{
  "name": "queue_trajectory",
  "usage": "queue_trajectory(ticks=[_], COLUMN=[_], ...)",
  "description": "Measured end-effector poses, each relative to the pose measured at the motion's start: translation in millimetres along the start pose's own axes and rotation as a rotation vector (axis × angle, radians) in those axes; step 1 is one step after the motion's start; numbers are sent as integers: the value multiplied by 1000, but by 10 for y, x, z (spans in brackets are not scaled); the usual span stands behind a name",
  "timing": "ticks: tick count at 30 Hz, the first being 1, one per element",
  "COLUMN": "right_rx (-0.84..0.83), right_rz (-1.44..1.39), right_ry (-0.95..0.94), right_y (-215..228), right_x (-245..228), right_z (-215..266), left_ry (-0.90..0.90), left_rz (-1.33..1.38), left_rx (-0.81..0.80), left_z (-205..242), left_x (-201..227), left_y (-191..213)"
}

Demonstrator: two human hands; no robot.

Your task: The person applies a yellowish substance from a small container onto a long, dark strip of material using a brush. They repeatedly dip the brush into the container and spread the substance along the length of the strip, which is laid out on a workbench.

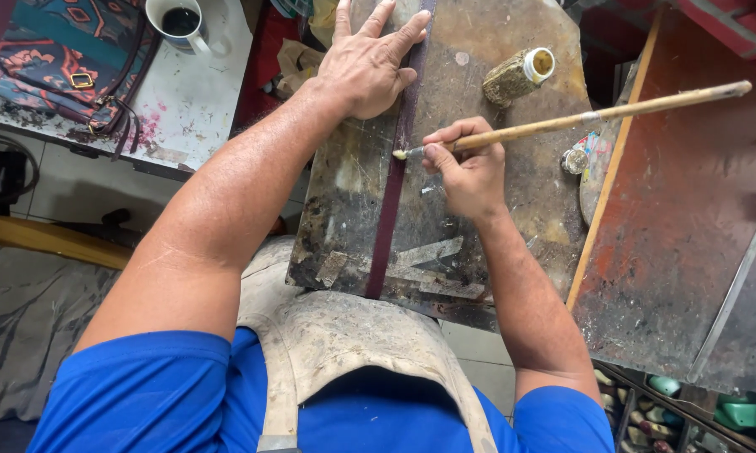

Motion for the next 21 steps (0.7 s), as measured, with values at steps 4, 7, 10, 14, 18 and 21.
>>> queue_trajectory(ticks=[4, 7, 10, 14, 18, 21], right_rx=[13, 9, 22, 34, 31, -22], right_rz=[9, -27, -97, -84, -52, -129], right_ry=[-30, -27, -18, -65, -114, 6], right_y=[-52, -60, -55, -55, -33, 13], right_x=[-4, 56, 112, 90, 67, 156], right_z=[148, 199, 195, 156, 134, 118], left_ry=[7, -2, 5, -28, -119, -144], left_rz=[16, 38, 231, 491, 283, 62], left_rx=[-18, 9, -25, 418, 213, 301], left_z=[7, 31, 12, 176, 1010, 1260], left_x=[17, 31, -48, -185, 488, 493], left_y=[28, 83, 115, 85, 73, -503])
Point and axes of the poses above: each hand's wrist, its own z-axis away from the middle knuckle, its own y-axis out of the back of the hand, x = y × z, the point moved 2 cm from there along -z, towards the middle knuckle, and after that the axes turned 14 degrees about -x, right-handed, at the moved point
